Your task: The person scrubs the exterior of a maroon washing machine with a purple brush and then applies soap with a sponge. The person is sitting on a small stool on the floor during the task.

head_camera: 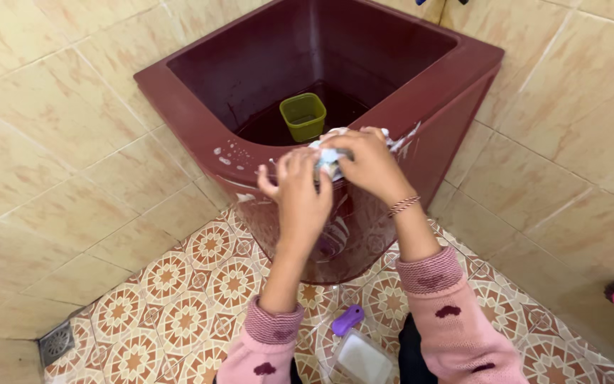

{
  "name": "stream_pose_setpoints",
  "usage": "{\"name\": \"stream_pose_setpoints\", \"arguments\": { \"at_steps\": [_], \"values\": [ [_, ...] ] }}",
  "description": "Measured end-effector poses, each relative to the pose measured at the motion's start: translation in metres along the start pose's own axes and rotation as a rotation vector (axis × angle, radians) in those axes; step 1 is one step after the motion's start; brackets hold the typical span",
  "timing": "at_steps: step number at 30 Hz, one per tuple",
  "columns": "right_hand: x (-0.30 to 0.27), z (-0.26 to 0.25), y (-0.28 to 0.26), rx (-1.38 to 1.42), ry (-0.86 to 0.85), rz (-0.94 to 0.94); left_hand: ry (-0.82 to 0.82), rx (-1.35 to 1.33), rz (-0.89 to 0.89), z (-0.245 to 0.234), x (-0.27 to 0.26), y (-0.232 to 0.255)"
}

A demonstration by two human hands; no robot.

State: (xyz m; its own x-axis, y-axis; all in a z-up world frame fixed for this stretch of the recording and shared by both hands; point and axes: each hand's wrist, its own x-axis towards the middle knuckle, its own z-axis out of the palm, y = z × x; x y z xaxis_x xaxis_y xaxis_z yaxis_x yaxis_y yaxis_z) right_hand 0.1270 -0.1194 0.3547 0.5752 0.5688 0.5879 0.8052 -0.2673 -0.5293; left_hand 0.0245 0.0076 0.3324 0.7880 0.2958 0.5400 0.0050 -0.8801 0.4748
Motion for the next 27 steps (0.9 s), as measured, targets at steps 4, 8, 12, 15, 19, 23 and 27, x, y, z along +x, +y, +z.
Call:
{"name": "stream_pose_setpoints", "arguments": {
  "at_steps": [4, 8, 12, 15, 19, 23, 27],
  "values": [
    [-0.004, -0.019, 0.028, 0.018, 0.064, 0.074, -0.046, 0.021, 0.123, 0.036, -0.002, 0.029],
    [-0.011, -0.032, 0.039, 0.145, 0.142, 0.220, 0.056, 0.010, 0.189, 0.045, -0.008, 0.066],
    [-0.011, -0.030, 0.031, 0.009, 0.100, 0.102, 0.010, -0.016, 0.106, 0.023, -0.011, 0.071],
    [-0.009, -0.026, 0.015, -0.035, 0.028, 0.060, 0.013, 0.025, 0.077, 0.007, -0.006, 0.059],
    [-0.001, 0.009, -0.013, -0.145, -0.053, 0.033, -0.003, 0.098, 0.007, -0.025, 0.001, 0.028],
    [0.019, 0.058, -0.029, -0.221, -0.049, -0.051, -0.107, -0.023, -0.160, -0.063, 0.011, -0.023],
    [0.055, 0.105, -0.044, -0.225, -0.072, -0.083, 0.134, -0.101, -0.103, -0.071, 0.010, -0.072]
  ]
}}
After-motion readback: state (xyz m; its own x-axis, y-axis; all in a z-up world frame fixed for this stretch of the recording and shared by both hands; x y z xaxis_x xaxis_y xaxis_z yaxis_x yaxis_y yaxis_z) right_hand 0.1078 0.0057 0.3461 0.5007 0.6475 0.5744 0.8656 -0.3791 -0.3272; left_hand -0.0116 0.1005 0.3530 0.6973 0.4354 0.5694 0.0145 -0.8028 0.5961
